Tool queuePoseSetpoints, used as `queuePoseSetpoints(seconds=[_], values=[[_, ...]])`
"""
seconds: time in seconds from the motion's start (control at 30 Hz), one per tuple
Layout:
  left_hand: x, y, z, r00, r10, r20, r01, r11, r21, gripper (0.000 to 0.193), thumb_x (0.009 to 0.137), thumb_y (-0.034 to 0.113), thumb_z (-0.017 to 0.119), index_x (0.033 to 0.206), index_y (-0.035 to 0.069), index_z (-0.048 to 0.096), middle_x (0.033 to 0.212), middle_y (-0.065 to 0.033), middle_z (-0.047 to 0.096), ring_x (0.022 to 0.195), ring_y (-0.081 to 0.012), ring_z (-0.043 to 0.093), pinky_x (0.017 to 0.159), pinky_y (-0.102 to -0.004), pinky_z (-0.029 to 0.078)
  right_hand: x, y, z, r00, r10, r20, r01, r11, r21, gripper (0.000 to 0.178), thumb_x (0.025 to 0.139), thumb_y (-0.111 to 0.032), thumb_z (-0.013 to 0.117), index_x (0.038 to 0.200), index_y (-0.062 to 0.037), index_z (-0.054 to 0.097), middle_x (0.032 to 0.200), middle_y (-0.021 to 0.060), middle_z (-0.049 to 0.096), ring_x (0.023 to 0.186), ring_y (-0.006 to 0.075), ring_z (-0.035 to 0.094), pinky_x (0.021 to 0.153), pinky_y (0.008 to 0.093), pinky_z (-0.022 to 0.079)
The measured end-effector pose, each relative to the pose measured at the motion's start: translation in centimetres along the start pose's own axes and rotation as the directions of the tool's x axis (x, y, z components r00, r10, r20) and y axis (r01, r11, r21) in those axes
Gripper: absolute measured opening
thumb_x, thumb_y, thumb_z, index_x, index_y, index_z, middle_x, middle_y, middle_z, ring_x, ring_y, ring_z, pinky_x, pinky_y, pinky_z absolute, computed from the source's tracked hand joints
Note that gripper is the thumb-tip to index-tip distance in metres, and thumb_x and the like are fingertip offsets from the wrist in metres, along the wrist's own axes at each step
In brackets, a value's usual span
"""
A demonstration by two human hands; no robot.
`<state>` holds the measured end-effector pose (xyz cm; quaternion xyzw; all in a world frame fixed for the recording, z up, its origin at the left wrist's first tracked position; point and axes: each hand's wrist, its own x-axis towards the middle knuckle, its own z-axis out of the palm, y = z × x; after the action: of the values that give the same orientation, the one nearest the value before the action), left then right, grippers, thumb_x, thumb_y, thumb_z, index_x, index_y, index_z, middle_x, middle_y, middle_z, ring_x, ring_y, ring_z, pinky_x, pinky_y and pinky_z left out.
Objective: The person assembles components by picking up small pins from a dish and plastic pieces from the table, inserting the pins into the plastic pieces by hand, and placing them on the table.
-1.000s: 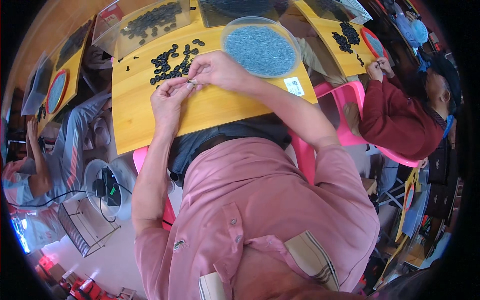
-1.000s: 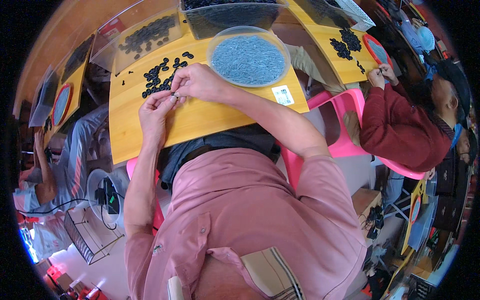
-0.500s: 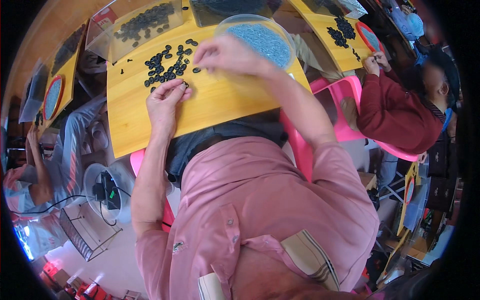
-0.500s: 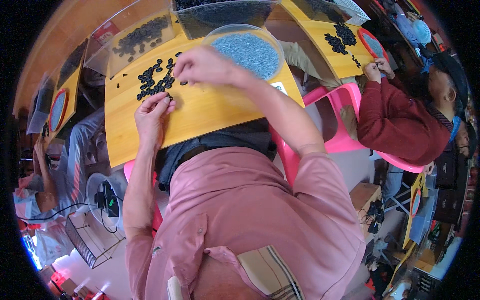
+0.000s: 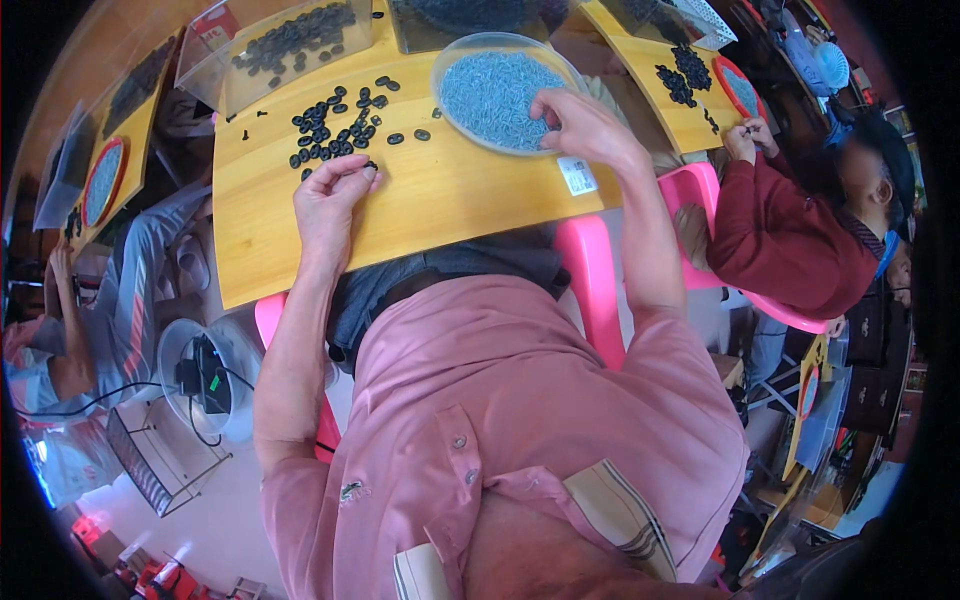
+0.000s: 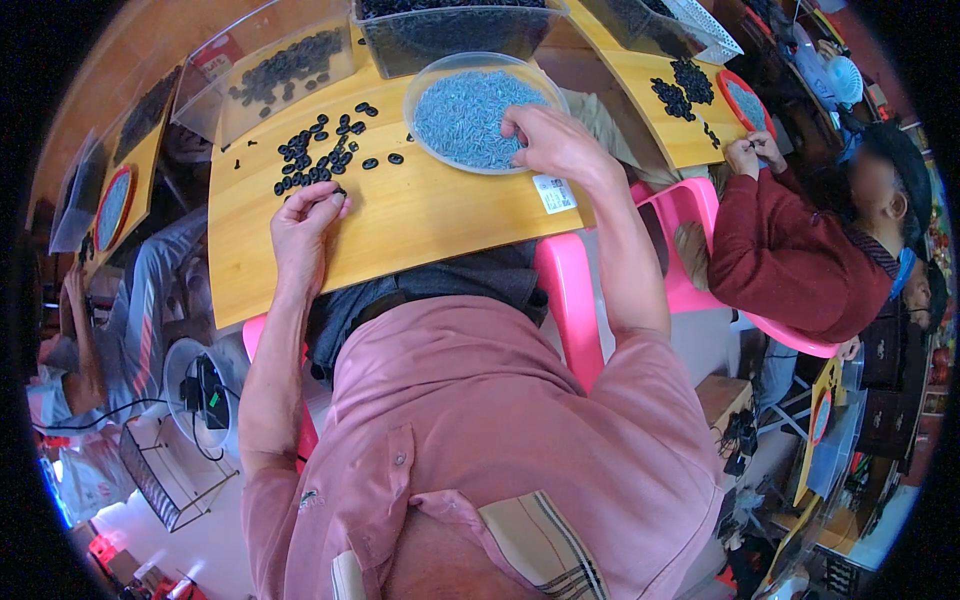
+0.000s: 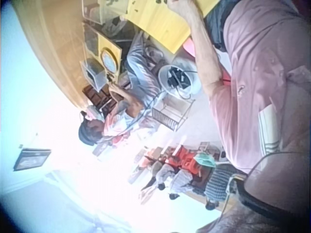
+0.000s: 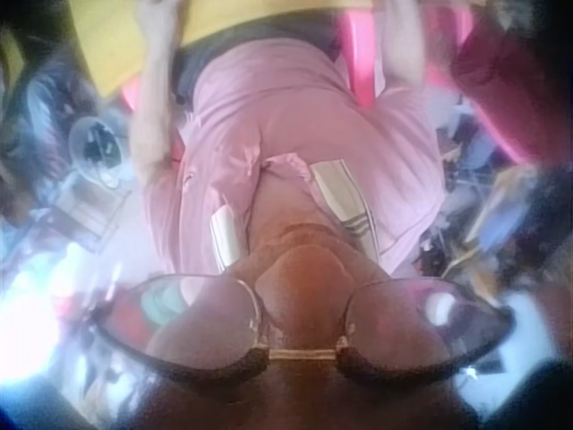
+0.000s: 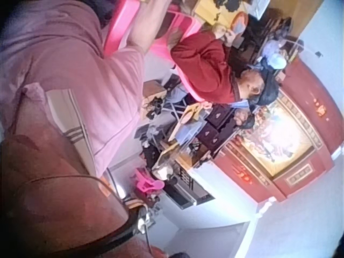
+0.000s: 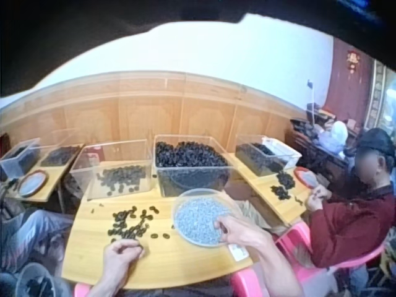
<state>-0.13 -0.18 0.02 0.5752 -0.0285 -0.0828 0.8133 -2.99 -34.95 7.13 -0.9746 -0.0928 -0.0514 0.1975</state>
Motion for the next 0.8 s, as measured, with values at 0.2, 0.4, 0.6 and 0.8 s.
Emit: queuePoseSetpoints(seconds=[0.2,0.4,0.6,0.8], values=[[0.1,-0.1,0.0,1.000,0.008,0.007,-0.008,1.000,0.019,0.018,0.086,-0.004,0.070,0.105,-0.004,0.068,0.091,-0.0104,0.072,0.084,-0.0152,0.070,0.083,-0.0264,0.054,0.7,-0.3,-0.3,0.984,0.119,0.130,-0.122,0.992,0.015,0.019,0.080,-0.013,0.070,0.095,-0.0008,0.070,0.082,0.0130,0.069,0.079,0.0277,0.068,0.074,0.0395,0.051],[0.2,0.0,0.2,1.000,0.006,0.018,-0.007,1.000,0.016,0.018,0.087,-0.004,0.069,0.105,-0.004,0.068,0.091,-0.0103,0.072,0.083,-0.0149,0.069,0.082,-0.0264,0.054,0.8,1.2,0.5,0.983,0.175,0.060,-0.183,0.962,0.203,0.018,0.086,-0.018,0.069,0.090,-0.0001,0.073,0.074,0.0115,0.069,0.070,0.0212,0.065,0.067,0.0366,0.049],[0.2,0.1,0.1,0.999,0.001,0.041,-0.001,1.000,0.001,0.017,0.088,-0.005,0.069,0.105,-0.005,0.067,0.091,-0.0113,0.071,0.081,-0.0153,0.068,0.080,-0.0270,0.054,1.0,-0.2,-0.7,0.979,0.198,0.048,-0.203,0.940,0.272,0.019,0.088,-0.018,0.068,0.089,0.0002,0.073,0.071,0.0041,0.067,0.061,0.0112,0.057,0.059,0.0305,0.045],[0.1,0.0,-0.4,0.999,-0.028,0.026,0.028,1.000,0.010,0.016,0.089,-0.005,0.067,0.105,-0.004,0.067,0.094,-0.0110,0.070,0.084,-0.0168,0.069,0.079,-0.0262,0.057,2.0,-2.3,-0.3,0.989,0.145,0.011,-0.122,0.792,0.598,0.014,0.088,-0.010,0.070,0.094,0.0017,0.073,0.075,0.0004,0.068,0.062,0.0046,0.055,0.059,0.0219,0.047]])
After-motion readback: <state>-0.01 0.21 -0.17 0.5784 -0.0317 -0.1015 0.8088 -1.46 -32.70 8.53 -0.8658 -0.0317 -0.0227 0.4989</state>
